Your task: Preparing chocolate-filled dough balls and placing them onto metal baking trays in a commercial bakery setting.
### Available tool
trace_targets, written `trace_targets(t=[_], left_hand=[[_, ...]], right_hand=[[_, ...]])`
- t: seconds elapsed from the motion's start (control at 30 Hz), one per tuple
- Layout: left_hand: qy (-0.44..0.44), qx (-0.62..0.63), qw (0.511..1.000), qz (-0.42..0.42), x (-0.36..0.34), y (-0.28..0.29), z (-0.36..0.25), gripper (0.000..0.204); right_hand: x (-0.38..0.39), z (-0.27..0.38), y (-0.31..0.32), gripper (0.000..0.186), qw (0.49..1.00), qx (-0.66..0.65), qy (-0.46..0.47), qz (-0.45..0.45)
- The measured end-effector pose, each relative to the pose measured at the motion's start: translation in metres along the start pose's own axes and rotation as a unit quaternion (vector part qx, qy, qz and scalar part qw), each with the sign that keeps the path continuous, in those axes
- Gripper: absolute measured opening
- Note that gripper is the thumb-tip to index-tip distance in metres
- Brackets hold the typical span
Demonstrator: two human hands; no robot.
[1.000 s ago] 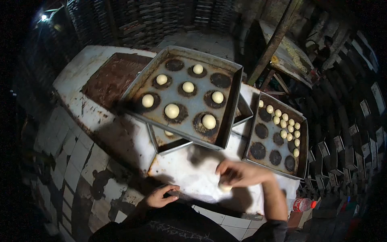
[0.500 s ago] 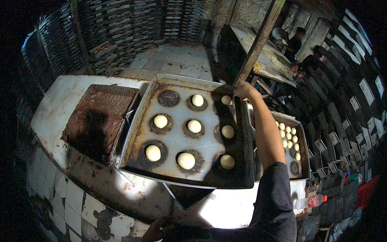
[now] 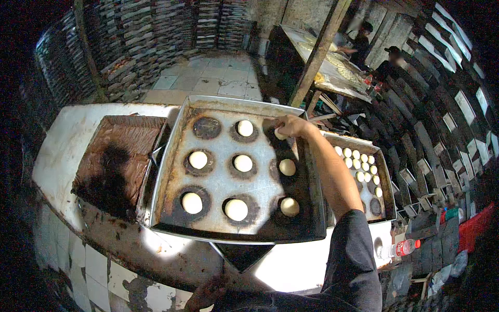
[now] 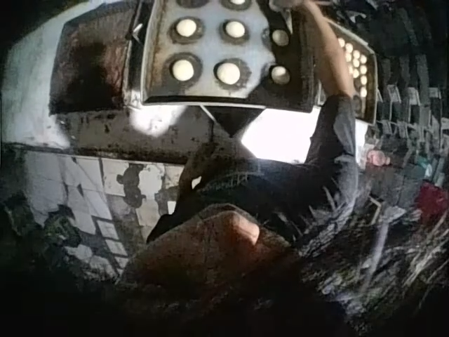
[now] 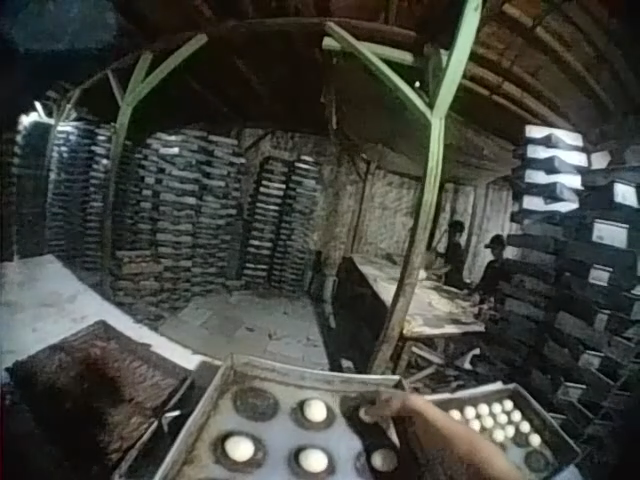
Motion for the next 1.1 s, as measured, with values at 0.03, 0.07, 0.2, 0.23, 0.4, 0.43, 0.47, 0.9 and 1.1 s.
trace_targets(t=[0.03,0.07,0.2,0.23,0.4,0.43,0.47,0.9,1.1], left_hand=[[0.001,-0.002,1.0,0.004,-0.002,0.001,-0.006,0.042],[0.046,0.037,0.998,-0.013,-0.008,0.008,-0.025,0.042],[0.213,0.178,0.957,-0.081,-0.03,0.014,-0.12,0.042],[0.215,0.173,0.958,-0.078,-0.036,0.009,-0.124,0.042],[0.063,0.028,0.993,-0.092,-0.052,-0.02,-0.146,0.04],[0.096,-0.045,0.989,-0.106,-0.053,-0.023,-0.16,0.036],[0.101,-0.052,0.988,-0.106,-0.049,-0.039,-0.161,0.036],[0.135,0.146,0.943,-0.267,-0.076,-0.127,-0.175,0.037],[0.111,0.161,0.948,-0.251,-0.067,-0.136,-0.186,0.041]], right_hand=[[0.006,0.006,-0.001,0.034,0.998,-0.002,0.055,-0.011],[0.012,0.012,0.001,0.034,0.998,-0.005,0.053,-0.014],[0.011,0.001,0.014,0.028,0.987,0.015,-0.011,-0.16],[0.004,-0.002,0.0,0.027,0.992,0.047,0.008,-0.119],[0.05,-0.03,0.061,0.026,0.936,-0.201,0.106,-0.269],[0.071,-0.045,0.079,0.025,0.915,-0.236,0.108,-0.309],[0.086,-0.078,0.093,0.026,0.913,-0.234,0.028,-0.334],[0.114,-0.325,-0.031,0.038,0.927,-0.034,-0.272,-0.254],[0.148,-0.367,-0.007,0.039,0.915,-0.148,-0.171,-0.334]])
Point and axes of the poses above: each hand's wrist, its own x-axis away from the middle knuckle, its own y-axis out of the back of the hand, z = x × y, the point moved 6 cm from there along -x, towards the middle knuckle, and after that the axes turned 7 degrees about -x, right-handed, at the moved point
